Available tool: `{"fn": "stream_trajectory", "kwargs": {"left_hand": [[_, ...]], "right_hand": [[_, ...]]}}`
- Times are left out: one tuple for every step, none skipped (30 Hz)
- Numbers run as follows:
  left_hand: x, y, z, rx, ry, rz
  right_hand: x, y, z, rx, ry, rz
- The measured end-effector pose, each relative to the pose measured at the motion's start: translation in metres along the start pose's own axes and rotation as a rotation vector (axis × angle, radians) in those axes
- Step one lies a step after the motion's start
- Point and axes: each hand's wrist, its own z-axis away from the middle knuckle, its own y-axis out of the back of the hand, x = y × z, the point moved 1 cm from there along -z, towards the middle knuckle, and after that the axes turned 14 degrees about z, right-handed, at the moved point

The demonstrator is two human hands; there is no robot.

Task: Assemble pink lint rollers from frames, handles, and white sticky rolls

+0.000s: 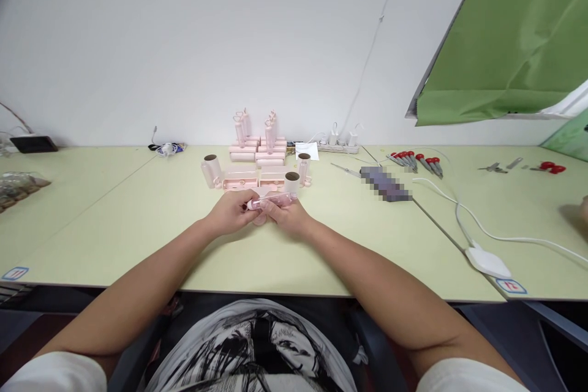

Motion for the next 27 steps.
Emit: {"fn": "stream_trajectory", "kwargs": {"left_hand": [[-0.0008, -0.0002, -0.0001, 0.002, -0.011, 0.004], [-0.0014, -0.0003, -0.0002, 0.005, -0.022, 0.005], [-0.0018, -0.0003, -0.0003, 0.011, -0.031, 0.005], [-0.0020, -0.0003, -0.0003, 0.017, -0.039, 0.004], [-0.0020, -0.0003, -0.0003, 0.021, -0.044, 0.005], [-0.0018, -0.0004, -0.0002, 0.023, -0.048, 0.008], [-0.0017, -0.0005, -0.0001, 0.024, -0.048, 0.014], [-0.0016, -0.0007, 0.0000, 0.026, -0.047, 0.019], [-0.0017, -0.0009, 0.0001, 0.025, -0.045, 0.024], [-0.0020, -0.0011, 0.0001, 0.024, -0.044, 0.027], [-0.0025, -0.0012, 0.0001, 0.025, -0.043, 0.028], [-0.0031, -0.0013, 0.0001, 0.026, -0.043, 0.028], [-0.0037, -0.0014, 0.0001, 0.027, -0.044, 0.028], [-0.0043, -0.0013, 0.0000, 0.026, -0.045, 0.028], [-0.0046, -0.0012, -0.0001, 0.024, -0.045, 0.028], [-0.0047, -0.0010, -0.0001, 0.023, -0.044, 0.029], [-0.0046, -0.0009, -0.0002, 0.021, -0.044, 0.030], [-0.0042, -0.0008, -0.0002, 0.018, -0.045, 0.031], [-0.0037, -0.0007, -0.0002, 0.018, -0.045, 0.032], [-0.0033, -0.0006, -0.0003, 0.019, -0.045, 0.034], [-0.0030, -0.0007, -0.0003, 0.022, -0.046, 0.035], [-0.0029, -0.0009, -0.0003, 0.025, -0.048, 0.036], [-0.0030, -0.0011, -0.0003, 0.029, -0.048, 0.036], [-0.0033, -0.0014, -0.0003, 0.032, -0.047, 0.038], [-0.0038, -0.0017, -0.0003, 0.033, -0.045, 0.039], [-0.0044, -0.0020, -0.0003, 0.032, -0.042, 0.039], [-0.0049, -0.0023, -0.0003, 0.030, -0.038, 0.038]], "right_hand": [[0.0000, -0.0002, -0.0002, 0.002, 0.014, -0.012], [0.0001, -0.0004, -0.0003, 0.001, 0.026, -0.021], [0.0002, -0.0006, -0.0003, -0.003, 0.034, -0.026], [0.0004, -0.0007, -0.0003, -0.005, 0.037, -0.028], [0.0006, -0.0007, -0.0002, -0.009, 0.038, -0.026], [0.0007, -0.0007, -0.0002, -0.014, 0.036, -0.024], [0.0008, -0.0006, -0.0002, -0.014, 0.033, -0.023], [0.0008, -0.0006, -0.0003, -0.015, 0.032, -0.025], [0.0007, -0.0005, -0.0004, -0.014, 0.031, -0.028], [0.0004, -0.0006, -0.0006, -0.015, 0.028, -0.031], [0.0002, -0.0007, -0.0008, -0.016, 0.025, -0.031], [-0.0002, -0.0008, -0.0010, -0.013, 0.024, -0.029], [-0.0006, -0.0009, -0.0011, -0.008, 0.025, -0.026], [-0.0009, -0.0010, -0.0011, -0.003, 0.028, -0.024], [-0.0012, -0.0011, -0.0010, 0.001, 0.032, -0.022], [-0.0012, -0.0011, -0.0009, 0.000, 0.033, -0.020], [-0.0010, -0.0010, -0.0007, -0.004, 0.030, -0.018], [-0.0006, -0.0009, -0.0004, -0.010, 0.024, -0.016], [0.0000, -0.0008, -0.0003, -0.015, 0.016, -0.013], [0.0007, -0.0006, -0.0002, -0.017, 0.011, -0.009], [0.0013, -0.0005, -0.0001, -0.018, 0.010, -0.007], [0.0018, -0.0004, -0.0001, -0.018, 0.010, -0.004], [0.0022, -0.0005, -0.0002, -0.018, 0.009, -0.001], [0.0024, -0.0007, -0.0003, -0.016, 0.008, 0.003], [0.0025, -0.0009, -0.0004, -0.012, 0.006, 0.006], [0.0023, -0.0012, -0.0006, -0.006, 0.003, 0.009], [0.0020, -0.0015, -0.0008, 0.001, -0.001, 0.009]]}}
